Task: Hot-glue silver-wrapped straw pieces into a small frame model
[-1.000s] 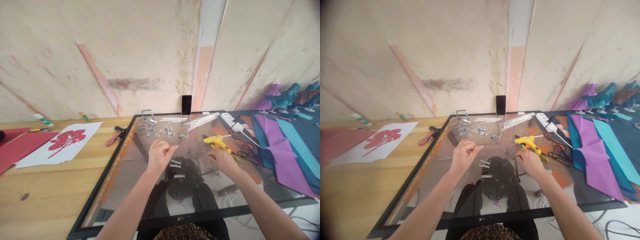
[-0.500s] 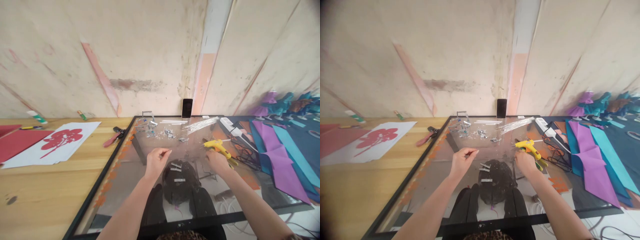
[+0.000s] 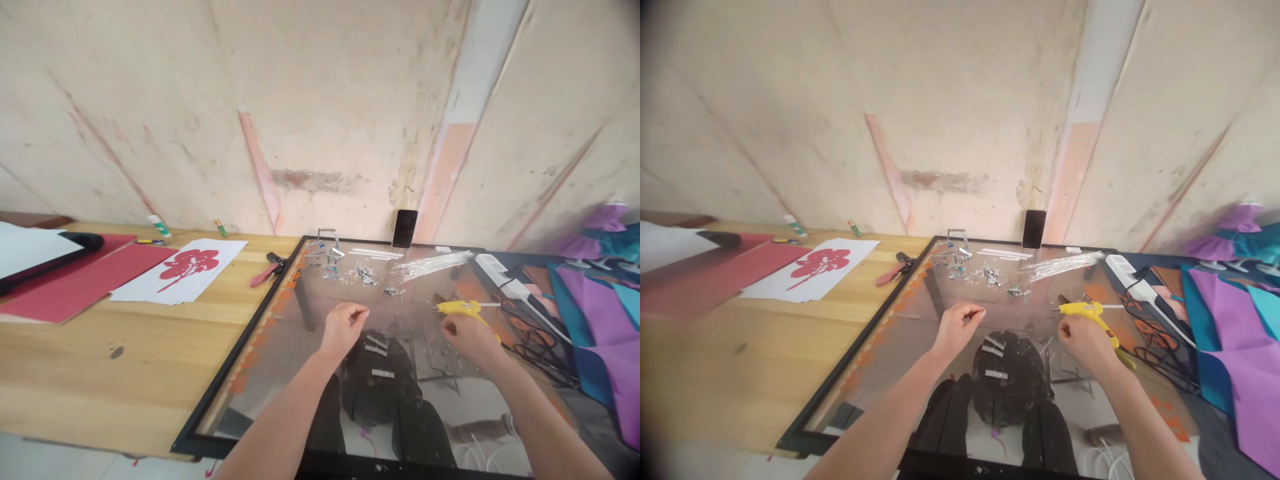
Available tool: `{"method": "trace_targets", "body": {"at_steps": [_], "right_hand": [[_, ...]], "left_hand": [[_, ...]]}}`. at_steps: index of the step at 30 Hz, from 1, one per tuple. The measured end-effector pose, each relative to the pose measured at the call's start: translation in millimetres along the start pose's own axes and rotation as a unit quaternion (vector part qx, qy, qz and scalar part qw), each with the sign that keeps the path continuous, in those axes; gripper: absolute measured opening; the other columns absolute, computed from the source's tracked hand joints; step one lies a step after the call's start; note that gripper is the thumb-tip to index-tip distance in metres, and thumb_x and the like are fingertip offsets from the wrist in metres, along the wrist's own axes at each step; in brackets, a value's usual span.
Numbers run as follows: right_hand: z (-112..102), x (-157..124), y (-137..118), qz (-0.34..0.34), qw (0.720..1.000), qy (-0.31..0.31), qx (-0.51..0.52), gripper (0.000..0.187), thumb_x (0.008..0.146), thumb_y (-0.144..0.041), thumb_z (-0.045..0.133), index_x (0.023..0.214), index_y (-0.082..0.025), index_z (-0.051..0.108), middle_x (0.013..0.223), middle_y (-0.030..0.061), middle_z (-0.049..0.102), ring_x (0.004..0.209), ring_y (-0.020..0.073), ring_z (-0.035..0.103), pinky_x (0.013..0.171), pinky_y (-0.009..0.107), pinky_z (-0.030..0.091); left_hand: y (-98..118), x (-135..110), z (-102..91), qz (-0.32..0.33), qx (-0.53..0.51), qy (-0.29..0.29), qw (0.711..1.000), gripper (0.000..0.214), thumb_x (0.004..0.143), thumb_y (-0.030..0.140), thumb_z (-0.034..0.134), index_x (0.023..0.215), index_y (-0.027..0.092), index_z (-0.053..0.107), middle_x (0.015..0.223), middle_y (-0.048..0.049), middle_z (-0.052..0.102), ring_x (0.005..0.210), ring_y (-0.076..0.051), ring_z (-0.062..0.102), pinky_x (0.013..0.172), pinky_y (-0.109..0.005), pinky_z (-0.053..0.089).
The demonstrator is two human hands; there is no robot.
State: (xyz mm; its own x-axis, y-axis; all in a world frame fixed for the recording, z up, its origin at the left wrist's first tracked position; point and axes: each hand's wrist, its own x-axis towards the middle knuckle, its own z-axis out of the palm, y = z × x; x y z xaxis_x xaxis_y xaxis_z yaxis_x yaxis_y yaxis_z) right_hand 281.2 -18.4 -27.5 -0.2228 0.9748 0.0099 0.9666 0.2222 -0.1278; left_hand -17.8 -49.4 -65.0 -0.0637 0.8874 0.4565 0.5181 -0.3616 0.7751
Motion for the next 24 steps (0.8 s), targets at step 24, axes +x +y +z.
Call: {"method": "trace_targets", "body": {"at_steps": [24], "right_hand": [[-4.0, 5.7, -96.4, -0.195, 0.953, 0.062, 0.223, 0.01, 0.077, -0.018, 0.05, 0.072, -0.022, 0.058, 0.071, -0.0008, 0.057, 0.062, 0.0115, 0.051, 0.06, 0.023, 0.038]], "left_hand": [[26.1, -3.9, 9.3, -0.274, -0.395, -0.122, 0.868, 0.036, 0.063, 0.034, 0.078, 0.089, 0.009, 0.07, 0.074, -0.0057, 0.067, 0.062, -0.01, 0.055, 0.063, -0.024, 0.044]]}}
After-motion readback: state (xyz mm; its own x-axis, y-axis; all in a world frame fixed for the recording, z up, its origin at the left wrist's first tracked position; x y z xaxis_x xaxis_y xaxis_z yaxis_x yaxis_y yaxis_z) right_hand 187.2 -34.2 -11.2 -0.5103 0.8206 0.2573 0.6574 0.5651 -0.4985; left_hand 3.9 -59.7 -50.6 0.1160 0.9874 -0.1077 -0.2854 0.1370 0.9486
